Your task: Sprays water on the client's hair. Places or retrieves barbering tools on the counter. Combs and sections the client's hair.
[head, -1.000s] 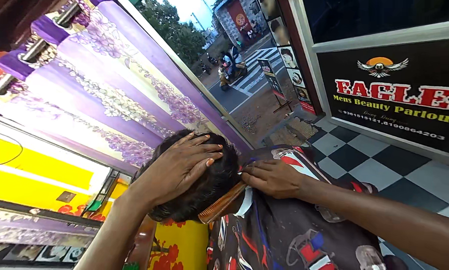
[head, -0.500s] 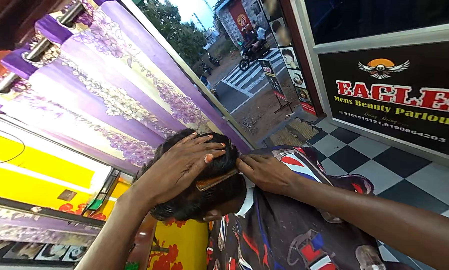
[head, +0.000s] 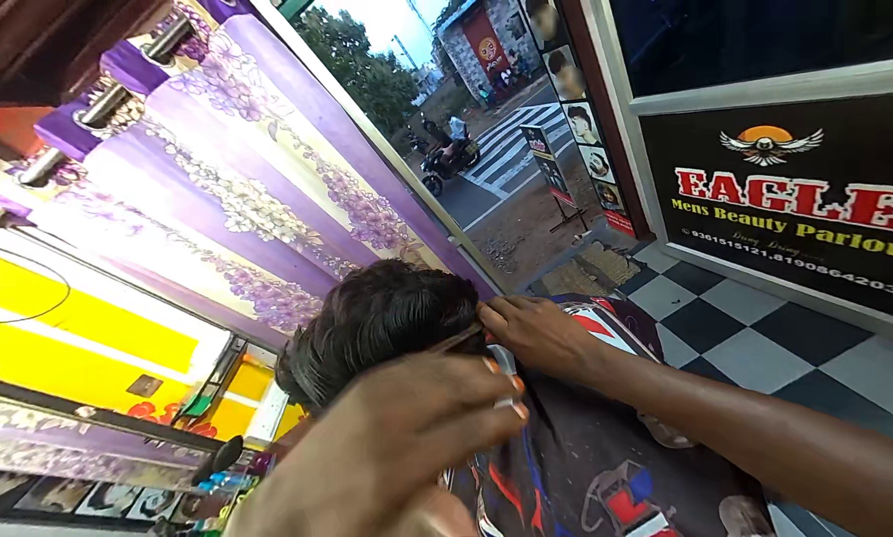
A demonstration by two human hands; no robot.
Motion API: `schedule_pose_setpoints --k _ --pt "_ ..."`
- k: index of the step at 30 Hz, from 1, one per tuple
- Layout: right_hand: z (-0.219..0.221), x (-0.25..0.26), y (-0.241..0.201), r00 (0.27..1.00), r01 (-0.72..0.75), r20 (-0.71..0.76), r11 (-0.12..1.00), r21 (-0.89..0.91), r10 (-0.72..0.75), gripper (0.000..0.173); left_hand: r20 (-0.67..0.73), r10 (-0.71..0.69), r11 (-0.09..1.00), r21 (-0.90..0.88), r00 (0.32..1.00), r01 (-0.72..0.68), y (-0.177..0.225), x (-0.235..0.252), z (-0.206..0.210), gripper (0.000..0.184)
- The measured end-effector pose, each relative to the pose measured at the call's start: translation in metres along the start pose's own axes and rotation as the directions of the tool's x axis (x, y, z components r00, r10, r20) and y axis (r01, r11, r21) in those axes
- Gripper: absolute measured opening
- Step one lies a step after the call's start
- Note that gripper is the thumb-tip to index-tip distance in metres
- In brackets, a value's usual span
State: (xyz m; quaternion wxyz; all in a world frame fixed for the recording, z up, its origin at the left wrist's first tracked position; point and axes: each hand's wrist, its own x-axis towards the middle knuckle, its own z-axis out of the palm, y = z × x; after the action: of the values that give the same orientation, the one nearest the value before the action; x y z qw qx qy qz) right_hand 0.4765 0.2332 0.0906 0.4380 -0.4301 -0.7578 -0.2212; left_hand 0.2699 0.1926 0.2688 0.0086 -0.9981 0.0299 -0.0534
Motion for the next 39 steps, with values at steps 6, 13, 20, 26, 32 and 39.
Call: schedule_pose_setpoints --k 6,13,20,26,32,39 --pt "-0.005 0.005 0.004 1.0 -0.004 0.002 1.0 -0.006 0.004 0.025 0.298 -0.067 0.975 0.22 0.952 0.0 0.003 0.01 0.038 0.071" --pt "-0.015 0.014 0.008 0.996 -0.092 0.018 0.996 -0.018 0.093 0.027 0.248 -0.159 0.952 0.295 0.956 0.082 -0.028 0.002 0.022 0.071" --pt "-0.014 0.017 0.015 0.94 -0.34 0.036 0.925 0.172 0.339 0.016 0.194 -0.194 0.95 0.282 0.962 0.135 -0.051 0.003 0.002 0.061" --pt "-0.002 -0.007 0.017 0.866 -0.355 -0.125 0.772 0.528 0.484 0.025 0.13 -0.223 0.945 0.272 0.966 0.181 -0.079 -0.007 -0.006 0.05" --pt "-0.007 -0.019 -0.003 0.929 -0.143 -0.268 0.915 0.378 0.256 0.03 0.129 -0.271 0.938 0.257 0.954 0.231 -0.093 -0.011 -0.008 0.046" --pt "-0.007 -0.01 -0.014 0.956 -0.126 -0.227 0.959 0.254 0.186 0.028 0.158 -0.319 0.931 0.238 0.934 0.278 -0.09 -0.005 -0.011 0.044"
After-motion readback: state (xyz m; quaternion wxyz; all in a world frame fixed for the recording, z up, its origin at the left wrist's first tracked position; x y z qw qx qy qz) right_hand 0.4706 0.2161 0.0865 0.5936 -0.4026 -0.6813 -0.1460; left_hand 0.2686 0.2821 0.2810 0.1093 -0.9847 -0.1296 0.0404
